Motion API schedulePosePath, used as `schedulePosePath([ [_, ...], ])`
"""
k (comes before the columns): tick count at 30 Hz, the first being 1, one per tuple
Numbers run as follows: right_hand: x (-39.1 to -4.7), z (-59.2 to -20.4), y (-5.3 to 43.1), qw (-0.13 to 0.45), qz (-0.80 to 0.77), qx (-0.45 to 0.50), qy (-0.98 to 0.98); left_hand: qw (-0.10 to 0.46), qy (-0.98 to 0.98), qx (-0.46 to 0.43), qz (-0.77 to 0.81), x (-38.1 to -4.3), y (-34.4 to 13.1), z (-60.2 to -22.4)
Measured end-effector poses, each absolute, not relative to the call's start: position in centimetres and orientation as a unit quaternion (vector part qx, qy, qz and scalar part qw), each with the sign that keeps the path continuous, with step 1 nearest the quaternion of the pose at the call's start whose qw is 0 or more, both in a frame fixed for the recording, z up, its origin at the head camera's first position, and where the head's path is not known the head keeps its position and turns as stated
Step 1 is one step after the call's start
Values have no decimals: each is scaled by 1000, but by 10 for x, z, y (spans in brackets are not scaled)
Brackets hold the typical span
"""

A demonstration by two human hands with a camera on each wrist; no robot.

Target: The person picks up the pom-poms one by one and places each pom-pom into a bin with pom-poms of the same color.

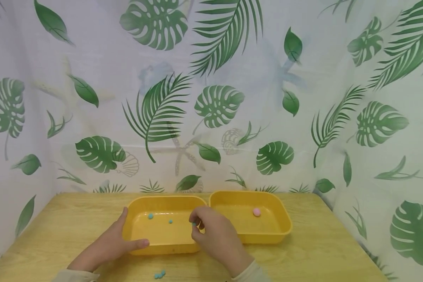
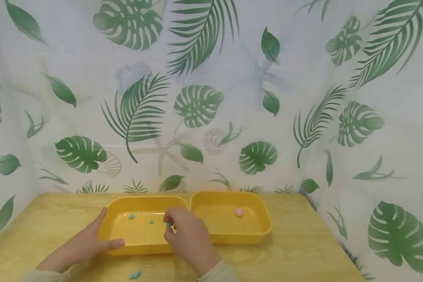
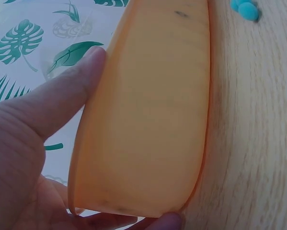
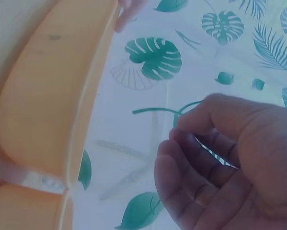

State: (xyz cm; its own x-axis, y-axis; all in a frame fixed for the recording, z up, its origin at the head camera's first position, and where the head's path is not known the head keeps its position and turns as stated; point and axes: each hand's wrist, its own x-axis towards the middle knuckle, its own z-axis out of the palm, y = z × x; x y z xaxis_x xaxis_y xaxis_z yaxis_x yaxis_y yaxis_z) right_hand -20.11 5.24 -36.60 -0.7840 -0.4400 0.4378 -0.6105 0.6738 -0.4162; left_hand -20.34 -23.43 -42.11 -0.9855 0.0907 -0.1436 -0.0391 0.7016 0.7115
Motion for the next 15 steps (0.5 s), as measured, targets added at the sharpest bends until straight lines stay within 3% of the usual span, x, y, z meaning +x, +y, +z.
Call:
schedulePosePath([
  [10,-209,-362,59,197,273,243,-910,79,918,11,388,-203,-236,-420],
  [15,-211,-362,60,193,274,242,-910,80,916,7,393,-203,-236,-423],
])
